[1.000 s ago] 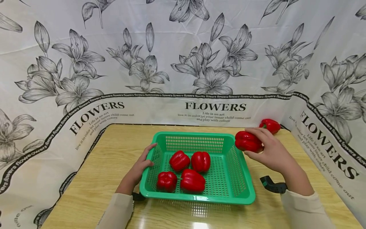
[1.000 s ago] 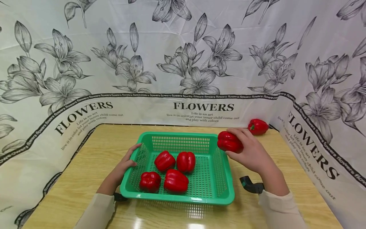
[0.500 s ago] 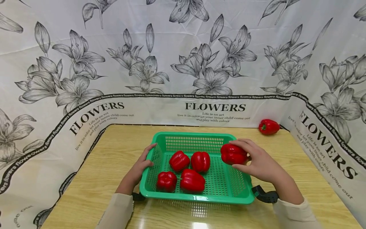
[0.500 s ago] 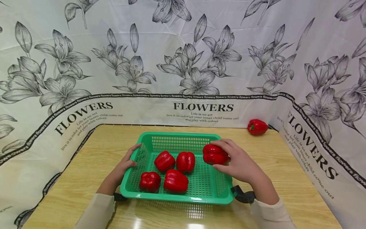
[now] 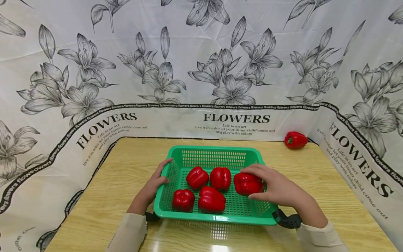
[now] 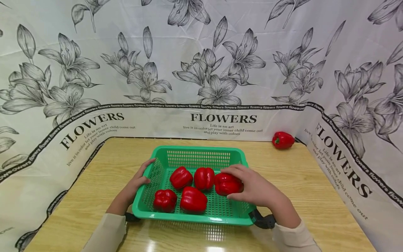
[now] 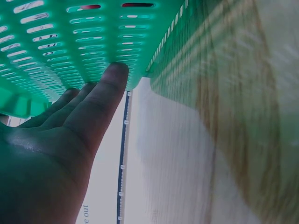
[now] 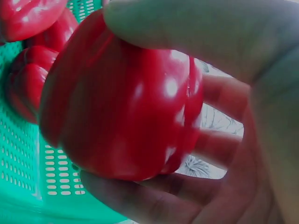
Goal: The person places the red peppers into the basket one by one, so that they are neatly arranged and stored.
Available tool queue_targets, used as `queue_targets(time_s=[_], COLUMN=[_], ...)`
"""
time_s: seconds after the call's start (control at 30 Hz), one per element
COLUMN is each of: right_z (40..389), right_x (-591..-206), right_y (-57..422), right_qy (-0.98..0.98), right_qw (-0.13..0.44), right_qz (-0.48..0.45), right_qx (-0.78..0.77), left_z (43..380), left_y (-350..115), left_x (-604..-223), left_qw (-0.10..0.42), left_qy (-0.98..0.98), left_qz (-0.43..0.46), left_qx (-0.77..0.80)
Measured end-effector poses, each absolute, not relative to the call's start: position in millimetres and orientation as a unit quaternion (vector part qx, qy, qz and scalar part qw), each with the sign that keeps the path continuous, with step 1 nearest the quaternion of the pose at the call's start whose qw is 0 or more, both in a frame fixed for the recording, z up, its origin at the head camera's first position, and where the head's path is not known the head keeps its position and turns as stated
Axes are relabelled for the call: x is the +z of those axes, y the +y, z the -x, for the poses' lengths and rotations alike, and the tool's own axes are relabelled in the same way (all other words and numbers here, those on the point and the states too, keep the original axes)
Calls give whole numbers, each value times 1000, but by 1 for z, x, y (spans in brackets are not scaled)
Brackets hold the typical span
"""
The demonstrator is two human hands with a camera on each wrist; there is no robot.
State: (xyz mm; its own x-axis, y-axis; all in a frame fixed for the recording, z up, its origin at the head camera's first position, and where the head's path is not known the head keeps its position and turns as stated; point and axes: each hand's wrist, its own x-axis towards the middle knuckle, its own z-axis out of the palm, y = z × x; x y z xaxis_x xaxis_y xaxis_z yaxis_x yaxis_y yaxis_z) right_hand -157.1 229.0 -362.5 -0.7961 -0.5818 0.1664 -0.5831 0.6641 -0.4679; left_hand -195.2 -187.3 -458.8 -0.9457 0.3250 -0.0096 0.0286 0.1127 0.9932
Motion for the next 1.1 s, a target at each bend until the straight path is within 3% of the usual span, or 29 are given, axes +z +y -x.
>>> queue_targets(time_s=[0.37, 1.1], right_z=[154, 153], right_x=[-362, -356], right_y=[223, 200], right_qy=[-912, -925], right_qw=[-84, -142], right_qz=[-325, -318], right_qx=[234, 155], left_z=[196, 195], left_y=[-187, -188], left_x=[-458, -458], left_qw=[116, 114], left_qy=[742, 735], left_qz=[-115, -124], left_qx=[651, 657])
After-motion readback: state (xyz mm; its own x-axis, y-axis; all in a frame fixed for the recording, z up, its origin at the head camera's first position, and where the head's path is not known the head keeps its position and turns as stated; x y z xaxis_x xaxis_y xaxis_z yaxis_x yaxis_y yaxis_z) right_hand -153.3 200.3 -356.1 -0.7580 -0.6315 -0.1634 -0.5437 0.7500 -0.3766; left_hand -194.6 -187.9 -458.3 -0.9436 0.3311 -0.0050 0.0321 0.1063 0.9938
